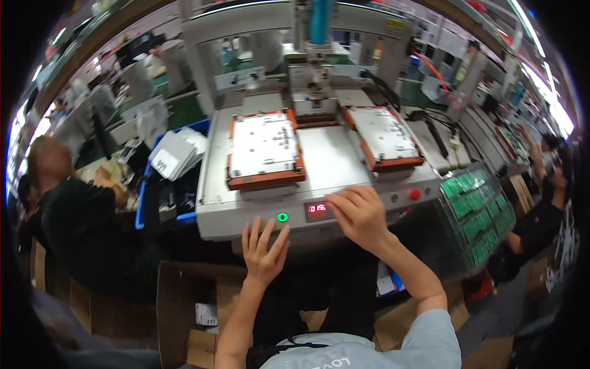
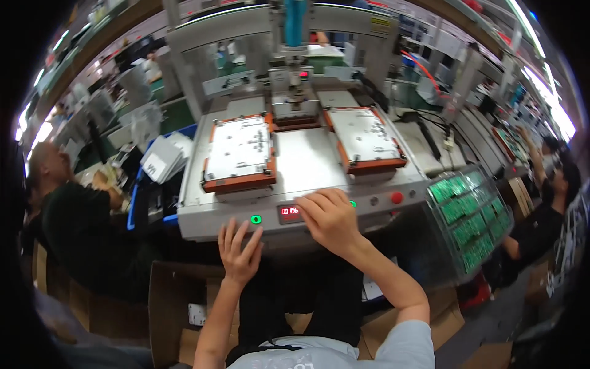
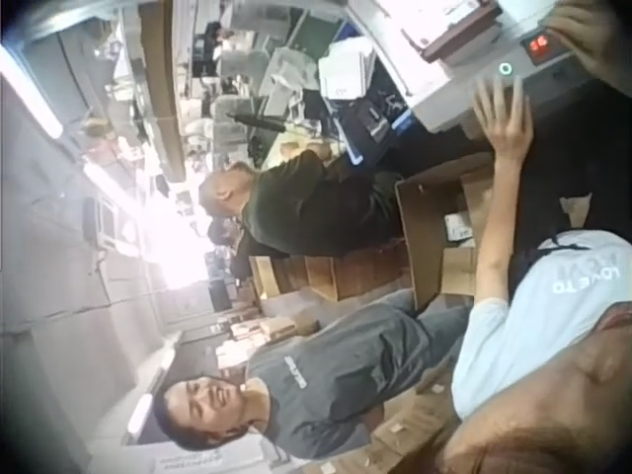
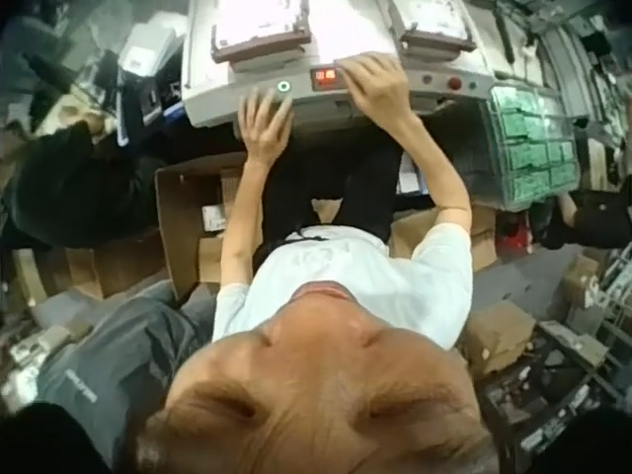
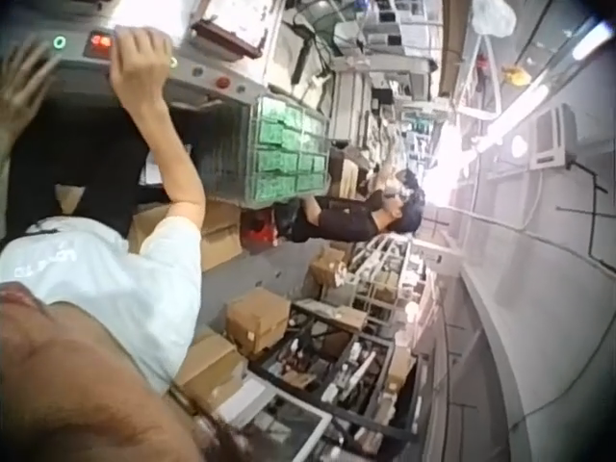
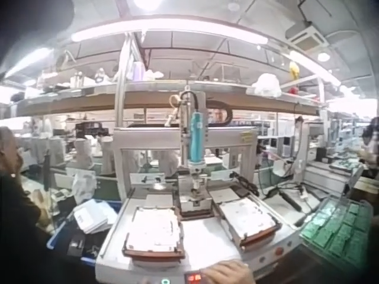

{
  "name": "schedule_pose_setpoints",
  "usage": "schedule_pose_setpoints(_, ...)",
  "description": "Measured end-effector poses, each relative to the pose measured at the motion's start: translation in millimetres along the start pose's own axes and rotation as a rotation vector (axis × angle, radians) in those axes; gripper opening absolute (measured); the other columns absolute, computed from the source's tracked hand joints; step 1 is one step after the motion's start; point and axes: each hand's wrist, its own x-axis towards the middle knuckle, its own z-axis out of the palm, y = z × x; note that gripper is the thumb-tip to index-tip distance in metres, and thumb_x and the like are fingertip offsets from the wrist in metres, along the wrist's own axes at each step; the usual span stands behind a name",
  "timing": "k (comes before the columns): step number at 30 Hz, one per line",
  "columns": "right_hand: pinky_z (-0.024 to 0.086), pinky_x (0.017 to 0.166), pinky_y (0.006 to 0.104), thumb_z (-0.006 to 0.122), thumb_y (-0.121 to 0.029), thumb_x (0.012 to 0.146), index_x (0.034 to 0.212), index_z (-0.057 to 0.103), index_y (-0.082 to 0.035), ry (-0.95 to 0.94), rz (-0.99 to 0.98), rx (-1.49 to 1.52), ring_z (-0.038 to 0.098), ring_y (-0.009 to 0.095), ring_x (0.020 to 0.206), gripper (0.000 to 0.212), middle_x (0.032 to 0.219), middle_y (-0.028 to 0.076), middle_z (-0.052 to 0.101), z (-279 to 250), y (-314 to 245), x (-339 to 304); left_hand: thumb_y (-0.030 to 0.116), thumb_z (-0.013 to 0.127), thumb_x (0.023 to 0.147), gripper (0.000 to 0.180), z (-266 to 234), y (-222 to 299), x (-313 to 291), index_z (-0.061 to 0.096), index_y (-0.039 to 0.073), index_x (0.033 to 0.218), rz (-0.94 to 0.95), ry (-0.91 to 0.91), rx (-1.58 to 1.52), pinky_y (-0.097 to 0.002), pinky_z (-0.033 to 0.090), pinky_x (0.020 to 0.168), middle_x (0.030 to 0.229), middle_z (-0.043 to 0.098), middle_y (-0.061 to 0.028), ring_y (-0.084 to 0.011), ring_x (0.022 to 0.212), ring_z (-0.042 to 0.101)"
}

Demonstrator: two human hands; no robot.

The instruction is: Operating a semi-automated assembly machine to process electronic housings and packaging them into boxes.

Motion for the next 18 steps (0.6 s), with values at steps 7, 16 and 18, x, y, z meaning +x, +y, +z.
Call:
schedule_pose_setpoints(7,0.049,0.082,0.0381,0.068,-0.011,0.089,0.099,0.072,-0.005,0.305,0.237,-0.08,0.065,0.029,0.082,0.013,0.088,0.011,0.07,-45,103,25,0.015,0.069,0.09,0.04,13,11,-1,0.065,0.014,0.13,-0.049,0.023,0.111,-0.0561,0.032,0.113,0.135,0.057,-0.0076,-0.0372,0.136,0.044)
schedule_pose_setpoints(16,0.052,0.077,0.0351,0.061,-0.027,0.094,0.106,0.071,-0.001,0.11,0.625,0.057,0.071,0.029,0.085,0.03,0.092,0.016,0.073,-42,273,42,0.024,0.067,0.094,0.035,15,20,7,0.067,0.013,0.126,-0.107,0.035,0.223,-0.0523,0.033,0.113,0.124,0.059,-0.0055,-0.0325,0.132,0.047)
schedule_pose_setpoints(18,0.052,0.079,0.0355,0.062,-0.029,0.092,0.104,0.071,0.0,0.075,0.672,0.067,0.071,0.028,0.087,0.033,0.092,0.014,0.074,-34,291,43,0.025,0.066,0.094,0.034,14,21,10,0.068,0.013,0.125,-0.096,0.04,0.26,-0.0515,0.034,0.113,0.122,0.059,-0.0054,-0.0315,0.131,0.047)
